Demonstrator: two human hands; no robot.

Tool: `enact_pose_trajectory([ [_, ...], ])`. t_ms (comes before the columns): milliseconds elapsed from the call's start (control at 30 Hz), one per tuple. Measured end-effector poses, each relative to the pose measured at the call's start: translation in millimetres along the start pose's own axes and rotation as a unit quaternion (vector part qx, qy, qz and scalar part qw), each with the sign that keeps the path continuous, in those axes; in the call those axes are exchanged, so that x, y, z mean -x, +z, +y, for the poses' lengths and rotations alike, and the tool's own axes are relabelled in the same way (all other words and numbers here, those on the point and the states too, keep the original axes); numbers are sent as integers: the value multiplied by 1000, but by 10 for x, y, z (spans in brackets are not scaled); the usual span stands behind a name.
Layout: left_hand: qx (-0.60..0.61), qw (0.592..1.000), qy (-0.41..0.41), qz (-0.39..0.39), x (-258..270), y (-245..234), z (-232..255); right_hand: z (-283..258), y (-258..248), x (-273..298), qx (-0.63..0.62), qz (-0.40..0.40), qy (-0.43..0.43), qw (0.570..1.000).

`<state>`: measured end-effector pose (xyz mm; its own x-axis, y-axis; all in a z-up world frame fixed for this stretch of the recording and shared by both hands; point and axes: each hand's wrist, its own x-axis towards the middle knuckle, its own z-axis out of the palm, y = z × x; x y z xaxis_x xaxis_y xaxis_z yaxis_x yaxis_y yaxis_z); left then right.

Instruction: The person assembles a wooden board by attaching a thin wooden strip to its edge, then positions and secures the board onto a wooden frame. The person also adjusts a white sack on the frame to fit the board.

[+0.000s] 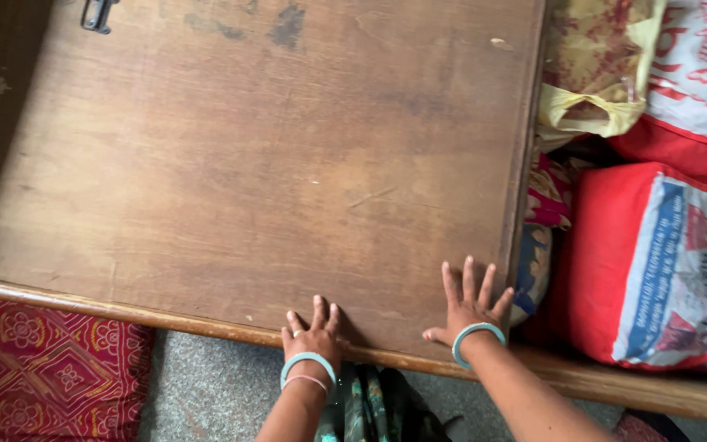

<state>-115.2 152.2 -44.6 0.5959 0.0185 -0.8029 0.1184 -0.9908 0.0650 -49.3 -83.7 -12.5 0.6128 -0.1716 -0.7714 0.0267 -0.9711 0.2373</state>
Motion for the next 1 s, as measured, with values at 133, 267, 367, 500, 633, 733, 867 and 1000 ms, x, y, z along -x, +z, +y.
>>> enact_pose_trajectory([
  [133,11,1000,0,-12,-85,25,-19,-31,94,-314,-7,-62,-6,998],
  [267,9,1000,4,-2,-17,47,8,-6,252,-397,10,-79,-10,997],
  [367,26,999,-8,-17,25,-128,33,-29,202,-418,25,-92,-6,995],
  [500,79,993,-82,40,26,-379,-103,-34,165,-429,23,-109,-9,994],
  [633,148,971,-160,94,-214,-595,-481,-30,162,-441,31,-118,-6,993],
  [733,136,981,-139,-9,-361,-698,-701,-59,148,-479,41,-123,-1,992],
  [867,128,982,-133,-43,-434,-705,-685,-21,233,-564,47,-127,7,991],
  [1000,128,979,-147,-63,-276,-784,-676,-54,305,-556,46,-113,10,992],
])
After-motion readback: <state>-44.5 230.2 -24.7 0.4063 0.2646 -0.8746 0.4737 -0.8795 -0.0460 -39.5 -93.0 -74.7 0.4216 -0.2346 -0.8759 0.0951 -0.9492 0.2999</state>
